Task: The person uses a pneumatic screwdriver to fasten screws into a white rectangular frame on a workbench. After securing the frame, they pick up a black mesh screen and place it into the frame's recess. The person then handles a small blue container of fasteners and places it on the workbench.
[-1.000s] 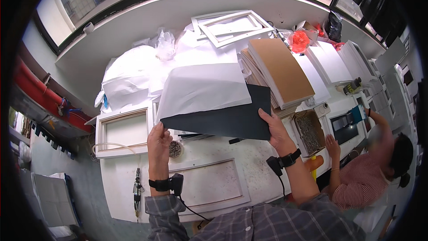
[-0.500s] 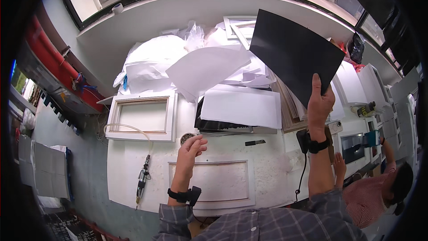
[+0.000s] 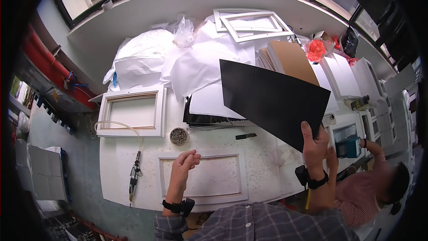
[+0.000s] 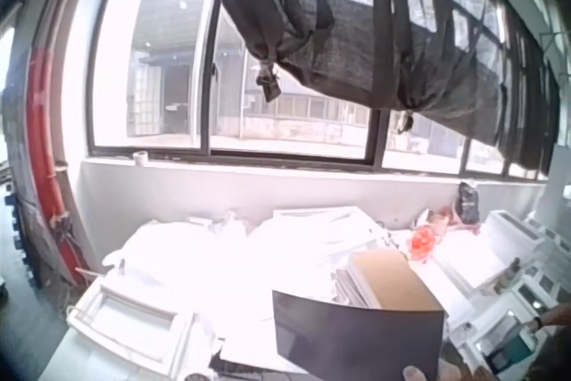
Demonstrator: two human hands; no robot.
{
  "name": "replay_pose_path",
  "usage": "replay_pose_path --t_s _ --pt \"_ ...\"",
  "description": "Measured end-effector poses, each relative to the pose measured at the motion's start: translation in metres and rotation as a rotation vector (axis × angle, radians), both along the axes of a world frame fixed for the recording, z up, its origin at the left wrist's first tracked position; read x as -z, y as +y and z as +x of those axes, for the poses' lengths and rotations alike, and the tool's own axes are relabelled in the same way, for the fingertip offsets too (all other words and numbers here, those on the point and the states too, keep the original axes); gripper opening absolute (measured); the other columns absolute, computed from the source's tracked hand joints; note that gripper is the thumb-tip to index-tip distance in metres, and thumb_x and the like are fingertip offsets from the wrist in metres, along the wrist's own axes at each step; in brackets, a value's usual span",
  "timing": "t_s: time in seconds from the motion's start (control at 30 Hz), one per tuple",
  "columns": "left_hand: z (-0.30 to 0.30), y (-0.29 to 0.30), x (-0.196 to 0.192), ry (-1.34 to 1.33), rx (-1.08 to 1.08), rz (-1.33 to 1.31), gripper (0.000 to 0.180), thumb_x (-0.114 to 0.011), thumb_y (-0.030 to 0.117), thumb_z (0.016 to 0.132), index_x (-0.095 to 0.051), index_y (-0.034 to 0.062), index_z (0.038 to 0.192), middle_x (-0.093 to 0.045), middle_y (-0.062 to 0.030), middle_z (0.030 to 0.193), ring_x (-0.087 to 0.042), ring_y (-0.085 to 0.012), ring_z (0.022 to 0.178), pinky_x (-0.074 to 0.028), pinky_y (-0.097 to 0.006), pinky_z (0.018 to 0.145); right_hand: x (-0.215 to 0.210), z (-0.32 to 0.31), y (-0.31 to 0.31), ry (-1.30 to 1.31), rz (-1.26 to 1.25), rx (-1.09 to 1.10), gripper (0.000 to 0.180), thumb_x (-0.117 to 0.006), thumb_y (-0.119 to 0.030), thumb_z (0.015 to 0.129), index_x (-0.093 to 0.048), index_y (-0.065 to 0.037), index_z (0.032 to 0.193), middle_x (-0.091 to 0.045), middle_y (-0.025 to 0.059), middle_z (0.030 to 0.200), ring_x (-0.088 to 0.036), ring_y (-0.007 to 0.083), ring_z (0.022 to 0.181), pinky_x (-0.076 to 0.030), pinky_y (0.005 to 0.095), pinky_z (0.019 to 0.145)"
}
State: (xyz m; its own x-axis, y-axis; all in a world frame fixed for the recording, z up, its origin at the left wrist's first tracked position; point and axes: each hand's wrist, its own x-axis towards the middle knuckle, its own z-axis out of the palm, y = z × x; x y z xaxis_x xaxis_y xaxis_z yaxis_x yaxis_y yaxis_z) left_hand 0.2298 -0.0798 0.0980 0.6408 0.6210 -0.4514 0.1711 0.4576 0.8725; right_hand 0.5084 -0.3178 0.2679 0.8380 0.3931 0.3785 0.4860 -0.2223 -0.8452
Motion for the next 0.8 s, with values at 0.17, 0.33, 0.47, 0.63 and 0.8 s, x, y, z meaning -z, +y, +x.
replay_pose_path --t_s 0.17,0.33,0.47,0.63,0.8 --pt "-0.002 -0.005 0.001 0.001 -0.003 0.023 0.039 -0.058 0.028 0.105 -0.062 0.0012 0.132 -0.073 -0.0092 0.114 -0.068 -0.0124 0.095 -0.049 -0.026 0.084 0.009 0.001 0.000 -0.017 -0.074 -0.041 0.025 -0.065 -0.022 0.103 -0.067 0.003 0.105 -0.063 -0.0006 0.084 -0.051 0.0077 0.076 -0.042 0.0237 0.069" --pt "-0.011 -0.011 0.007 0.019 -0.015 0.023 0.038 -0.058 0.028 0.105 -0.063 0.0018 0.132 -0.074 -0.0089 0.113 -0.068 -0.0134 0.095 -0.049 -0.028 0.085 0.022 0.008 0.021 -0.014 -0.053 -0.024 0.028 -0.064 -0.025 0.104 -0.067 0.003 0.106 -0.066 0.0000 0.088 -0.052 0.0071 0.079 -0.042 0.0226 0.071" --pt "-0.016 -0.017 0.007 0.011 -0.014 0.017 0.037 -0.058 0.028 0.105 -0.063 0.0018 0.130 -0.073 -0.0092 0.113 -0.068 -0.0135 0.095 -0.050 -0.027 0.085 0.050 0.035 0.069 -0.134 0.055 -0.003 0.027 -0.064 -0.023 0.104 -0.067 0.004 0.107 -0.067 0.0039 0.087 -0.055 0.0109 0.078 -0.046 0.0270 0.073" --pt "-0.020 -0.029 0.007 0.014 0.005 0.007 0.037 -0.058 0.027 0.105 -0.063 0.0007 0.130 -0.073 -0.0103 0.115 -0.067 -0.0141 0.096 -0.050 -0.027 0.086 0.079 0.079 0.155 -0.338 0.046 -0.006 0.024 -0.065 -0.022 0.101 -0.067 0.002 0.101 -0.069 0.0197 0.082 -0.066 0.0364 0.074 -0.051 0.0397 0.068" --pt "-0.021 -0.039 0.012 0.010 0.040 0.012 0.037 -0.058 0.026 0.104 -0.063 0.0005 0.130 -0.074 -0.0106 0.113 -0.067 -0.0153 0.097 -0.049 -0.029 0.087 0.093 0.130 0.226 -0.338 -0.027 -0.061 0.024 -0.066 -0.023 0.098 -0.066 0.001 0.095 -0.068 0.0208 0.081 -0.065 0.0405 0.075 -0.051 0.0444 0.068"
